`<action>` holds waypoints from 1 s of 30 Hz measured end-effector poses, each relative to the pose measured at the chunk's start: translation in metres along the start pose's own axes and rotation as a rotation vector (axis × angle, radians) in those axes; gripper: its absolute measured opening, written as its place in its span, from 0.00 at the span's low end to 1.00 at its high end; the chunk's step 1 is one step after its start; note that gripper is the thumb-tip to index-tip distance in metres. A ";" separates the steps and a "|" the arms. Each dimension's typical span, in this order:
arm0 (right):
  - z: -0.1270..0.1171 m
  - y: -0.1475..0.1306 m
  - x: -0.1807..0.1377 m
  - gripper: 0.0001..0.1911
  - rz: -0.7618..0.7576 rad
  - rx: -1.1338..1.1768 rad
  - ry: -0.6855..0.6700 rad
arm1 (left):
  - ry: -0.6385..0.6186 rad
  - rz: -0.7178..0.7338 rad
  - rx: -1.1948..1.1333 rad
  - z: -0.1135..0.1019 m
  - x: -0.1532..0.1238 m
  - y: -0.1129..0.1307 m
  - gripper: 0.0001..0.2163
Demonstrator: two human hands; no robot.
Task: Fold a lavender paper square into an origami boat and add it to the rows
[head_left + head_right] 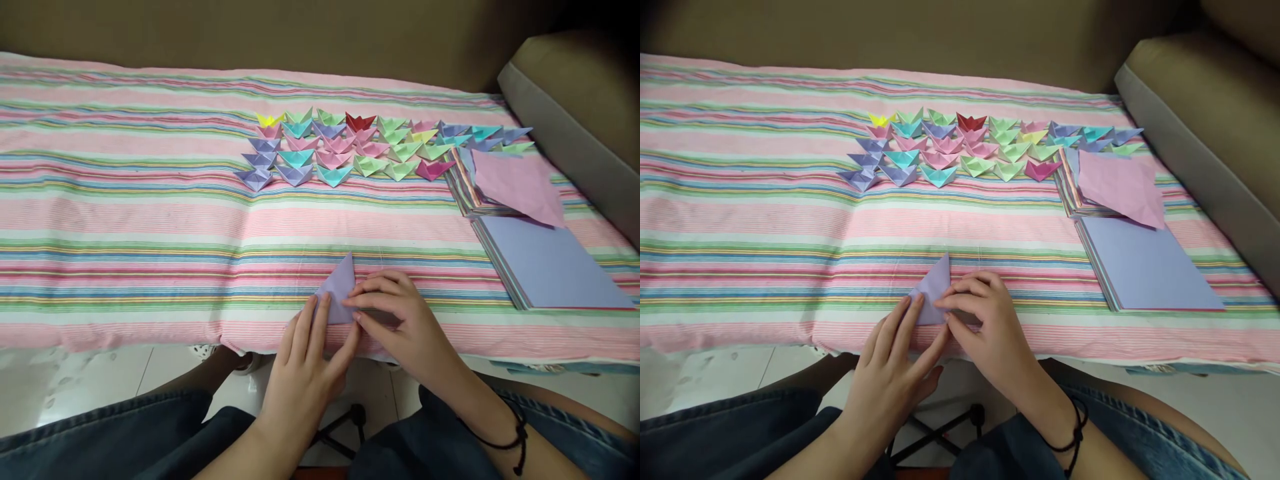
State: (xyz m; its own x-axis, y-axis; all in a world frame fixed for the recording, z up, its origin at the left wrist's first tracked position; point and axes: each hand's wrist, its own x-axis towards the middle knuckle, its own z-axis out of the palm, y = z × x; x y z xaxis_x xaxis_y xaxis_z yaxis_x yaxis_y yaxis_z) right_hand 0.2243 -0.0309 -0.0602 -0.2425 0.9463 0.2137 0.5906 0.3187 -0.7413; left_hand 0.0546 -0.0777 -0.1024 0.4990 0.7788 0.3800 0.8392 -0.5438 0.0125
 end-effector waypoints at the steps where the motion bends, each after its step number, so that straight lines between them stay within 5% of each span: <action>1: -0.001 0.001 0.000 0.14 -0.020 -0.013 -0.020 | -0.003 0.004 -0.001 -0.001 0.000 0.000 0.27; 9: -0.010 0.005 0.014 0.16 -0.141 -0.097 -0.228 | -0.060 0.004 -0.025 -0.005 0.003 0.000 0.30; 23: -0.007 0.005 0.018 0.15 -0.143 -0.166 -0.240 | -0.139 0.061 -0.017 -0.015 0.002 -0.008 0.31; 30: -0.008 -0.001 0.019 0.22 -0.144 -0.243 -0.286 | -0.032 0.056 -0.037 -0.012 0.001 -0.008 0.26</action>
State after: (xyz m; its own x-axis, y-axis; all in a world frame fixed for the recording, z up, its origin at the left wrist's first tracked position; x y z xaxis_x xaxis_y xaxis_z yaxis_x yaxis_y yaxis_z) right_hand 0.2250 -0.0124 -0.0507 -0.5205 0.8488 0.0929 0.6914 0.4828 -0.5374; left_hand 0.0459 -0.0762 -0.0906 0.5524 0.7562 0.3509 0.8014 -0.5976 0.0262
